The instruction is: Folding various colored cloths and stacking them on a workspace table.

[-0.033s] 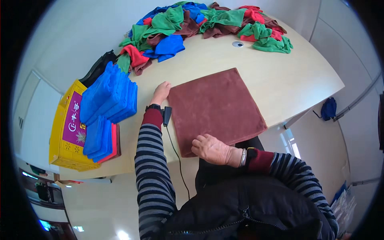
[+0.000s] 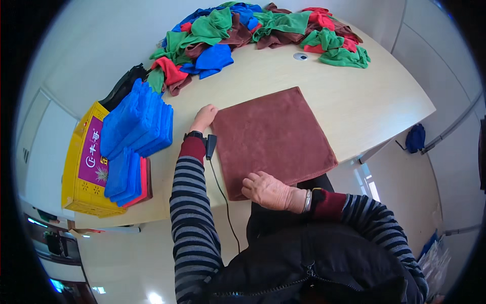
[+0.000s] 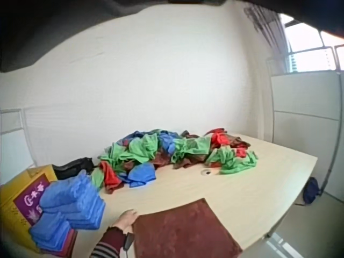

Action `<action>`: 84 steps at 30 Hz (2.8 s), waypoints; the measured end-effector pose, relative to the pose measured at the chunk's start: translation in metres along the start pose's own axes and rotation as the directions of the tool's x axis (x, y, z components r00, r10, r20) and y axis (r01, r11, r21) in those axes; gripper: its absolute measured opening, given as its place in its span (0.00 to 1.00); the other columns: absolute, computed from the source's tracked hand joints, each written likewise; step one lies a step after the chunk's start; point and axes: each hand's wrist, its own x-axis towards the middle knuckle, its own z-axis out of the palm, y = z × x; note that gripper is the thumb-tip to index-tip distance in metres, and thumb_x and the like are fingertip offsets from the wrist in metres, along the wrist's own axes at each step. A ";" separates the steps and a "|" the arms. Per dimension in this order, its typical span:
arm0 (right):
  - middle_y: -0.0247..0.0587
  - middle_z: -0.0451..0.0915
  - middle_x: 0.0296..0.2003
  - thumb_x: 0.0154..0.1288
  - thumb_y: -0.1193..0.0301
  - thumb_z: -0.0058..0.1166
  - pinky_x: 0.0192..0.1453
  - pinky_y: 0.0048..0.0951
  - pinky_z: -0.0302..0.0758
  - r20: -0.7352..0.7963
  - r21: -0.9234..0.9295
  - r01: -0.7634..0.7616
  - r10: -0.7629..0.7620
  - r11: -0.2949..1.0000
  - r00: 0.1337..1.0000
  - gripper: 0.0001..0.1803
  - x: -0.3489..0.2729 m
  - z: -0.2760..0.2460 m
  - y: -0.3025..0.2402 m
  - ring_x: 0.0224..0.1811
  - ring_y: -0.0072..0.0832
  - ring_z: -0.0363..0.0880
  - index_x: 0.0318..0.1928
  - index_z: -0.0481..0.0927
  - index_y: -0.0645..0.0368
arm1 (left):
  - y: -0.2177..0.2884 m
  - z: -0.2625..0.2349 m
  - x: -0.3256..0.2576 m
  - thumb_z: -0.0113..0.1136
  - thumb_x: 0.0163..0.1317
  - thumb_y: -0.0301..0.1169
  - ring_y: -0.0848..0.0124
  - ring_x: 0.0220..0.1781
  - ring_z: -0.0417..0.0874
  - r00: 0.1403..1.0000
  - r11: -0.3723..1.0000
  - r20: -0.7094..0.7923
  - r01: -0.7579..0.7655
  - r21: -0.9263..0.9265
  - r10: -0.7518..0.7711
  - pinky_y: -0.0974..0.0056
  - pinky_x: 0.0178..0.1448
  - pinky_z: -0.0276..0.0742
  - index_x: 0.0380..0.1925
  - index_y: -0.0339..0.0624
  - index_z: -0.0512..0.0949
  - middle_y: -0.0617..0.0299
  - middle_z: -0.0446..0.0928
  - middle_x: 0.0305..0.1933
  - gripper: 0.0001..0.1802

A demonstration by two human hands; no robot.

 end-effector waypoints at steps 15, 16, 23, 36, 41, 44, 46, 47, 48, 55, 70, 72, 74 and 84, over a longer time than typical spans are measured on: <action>0.40 0.75 0.36 0.61 0.68 0.52 0.43 0.35 0.77 0.000 0.113 -0.033 0.033 0.993 0.999 0.07 -0.004 0.014 0.019 0.41 0.36 0.78 0.37 0.77 0.57 | -0.002 0.011 0.030 0.66 0.61 0.39 0.70 0.33 0.77 0.944 0.976 0.330 0.099 -0.195 -0.030 0.60 0.39 0.74 0.32 0.34 0.81 0.59 0.80 0.30 0.16; 0.40 0.75 0.36 0.61 0.68 0.52 0.43 0.35 0.77 0.006 0.110 -0.044 0.044 0.993 0.999 0.07 -0.007 0.013 0.022 0.41 0.36 0.78 0.37 0.77 0.57 | 0.005 0.017 0.033 0.66 0.61 0.39 0.70 0.33 0.77 0.942 0.975 0.336 0.093 -0.203 -0.020 0.60 0.39 0.74 0.32 0.34 0.81 0.59 0.80 0.30 0.16; 0.46 0.80 0.46 0.67 0.62 0.57 0.53 0.40 0.78 0.171 0.412 -0.213 0.155 0.886 0.973 0.15 0.011 -0.015 0.080 0.50 0.43 0.80 0.48 0.78 0.58 | -0.013 0.006 0.023 0.61 0.64 0.42 0.69 0.32 0.78 0.907 0.972 0.397 0.204 -0.118 -0.142 0.59 0.40 0.75 0.33 0.34 0.81 0.55 0.80 0.27 0.19; 0.50 0.70 0.63 0.66 0.49 0.56 0.62 0.54 0.73 0.115 -0.083 -0.204 0.212 0.976 0.970 0.31 -0.022 0.004 0.072 0.68 0.47 0.67 0.63 0.76 0.52 | -0.006 0.017 0.020 0.59 0.64 0.40 0.63 0.31 0.79 0.961 0.990 0.249 0.133 -0.048 -0.117 0.57 0.41 0.75 0.31 0.37 0.80 0.51 0.79 0.27 0.15; 0.45 0.77 0.56 0.66 0.52 0.56 0.62 0.46 0.74 0.539 0.264 -0.364 0.176 0.893 0.824 0.24 0.026 -0.047 0.071 0.63 0.43 0.73 0.53 0.79 0.56 | -0.016 0.010 0.014 0.60 0.64 0.40 0.64 0.31 0.78 0.948 0.987 0.293 0.148 -0.061 -0.124 0.58 0.41 0.75 0.31 0.37 0.79 0.52 0.79 0.27 0.15; 0.47 0.77 0.60 0.67 0.52 0.55 0.66 0.44 0.72 0.230 -0.046 -0.276 0.279 0.960 0.932 0.26 0.067 -0.020 0.100 0.66 0.44 0.72 0.56 0.79 0.59 | -0.013 0.003 0.014 0.60 0.64 0.40 0.65 0.30 0.78 0.951 0.984 0.286 0.149 -0.097 -0.116 0.58 0.40 0.75 0.30 0.36 0.79 0.53 0.79 0.26 0.15; 0.46 0.77 0.59 0.68 0.52 0.55 0.65 0.46 0.72 0.132 -0.064 -0.298 0.304 0.952 0.943 0.27 0.059 0.015 0.119 0.65 0.46 0.72 0.57 0.79 0.59 | 0.001 0.012 0.020 0.60 0.64 0.39 0.66 0.30 0.77 0.950 0.979 0.299 0.137 -0.148 -0.088 0.58 0.39 0.74 0.30 0.36 0.79 0.54 0.78 0.26 0.15; 0.46 0.77 0.59 0.68 0.52 0.54 0.64 0.48 0.72 0.046 -0.077 -0.323 0.327 0.943 0.944 0.27 0.051 0.025 0.129 0.65 0.47 0.72 0.58 0.80 0.59 | 0.012 0.018 0.027 0.60 0.64 0.39 0.66 0.29 0.77 0.949 0.976 0.309 0.126 -0.180 -0.065 0.58 0.39 0.74 0.29 0.35 0.78 0.54 0.78 0.26 0.15; 0.46 0.78 0.59 0.68 0.52 0.53 0.63 0.49 0.73 -0.040 -0.091 -0.351 0.349 0.932 0.936 0.27 0.040 0.034 0.140 0.65 0.48 0.72 0.58 0.80 0.58 | 0.025 0.025 0.036 0.60 0.64 0.39 0.66 0.29 0.77 0.950 0.976 0.308 0.103 -0.191 -0.040 0.58 0.39 0.74 0.29 0.35 0.78 0.54 0.78 0.26 0.15; 0.45 0.75 0.64 0.71 0.56 0.52 0.68 0.41 0.71 0.596 0.671 -0.367 -0.174 0.644 0.784 0.28 0.052 -0.052 0.123 0.69 0.41 0.72 0.65 0.76 0.56 | -0.013 -0.005 0.001 0.60 0.63 0.38 0.61 0.31 0.80 0.959 0.988 0.274 0.110 -0.108 -0.076 0.57 0.40 0.76 0.29 0.36 0.79 0.52 0.79 0.27 0.14; 0.40 0.66 0.72 0.71 0.47 0.48 0.78 0.53 0.55 0.137 -0.172 -0.543 0.566 0.822 0.813 0.35 0.024 0.020 0.301 0.76 0.41 0.60 0.73 0.66 0.47 | 0.014 0.006 0.011 0.55 0.64 0.36 0.41 0.47 0.81 0.998 0.987 -0.022 0.061 0.151 -0.058 0.44 0.51 0.77 0.33 0.35 0.79 0.41 0.81 0.42 0.13; 0.41 0.66 0.72 0.70 0.46 0.48 0.77 0.57 0.54 0.188 -0.141 -0.564 0.581 0.814 0.792 0.35 0.025 0.028 0.294 0.76 0.42 0.61 0.72 0.66 0.46 | 0.031 0.011 0.000 0.58 0.62 0.35 0.41 0.46 0.82 0.989 0.956 -0.091 0.136 0.259 -0.116 0.42 0.51 0.78 0.30 0.33 0.80 0.39 0.81 0.40 0.14; 0.42 0.64 0.73 0.70 0.45 0.48 0.74 0.62 0.58 0.141 -0.127 -0.561 0.575 0.818 0.806 0.36 0.027 0.026 0.262 0.76 0.46 0.59 0.73 0.65 0.47 | 0.064 0.002 -0.024 0.66 0.56 0.34 0.45 0.42 0.82 0.983 0.927 -0.174 0.009 0.374 0.061 0.43 0.48 0.78 0.28 0.37 0.82 0.44 0.81 0.36 0.11; 0.52 0.58 0.75 0.72 0.56 0.51 0.80 0.56 0.50 0.214 0.136 -0.335 0.303 0.932 0.929 0.35 -0.049 -0.030 0.082 0.79 0.54 0.51 0.74 0.62 0.57 | 0.199 0.010 -0.210 0.53 0.72 0.51 0.50 0.83 0.49 0.958 0.971 0.279 -0.119 0.208 0.057 0.44 0.83 0.45 0.75 0.43 0.61 0.46 0.51 0.81 0.38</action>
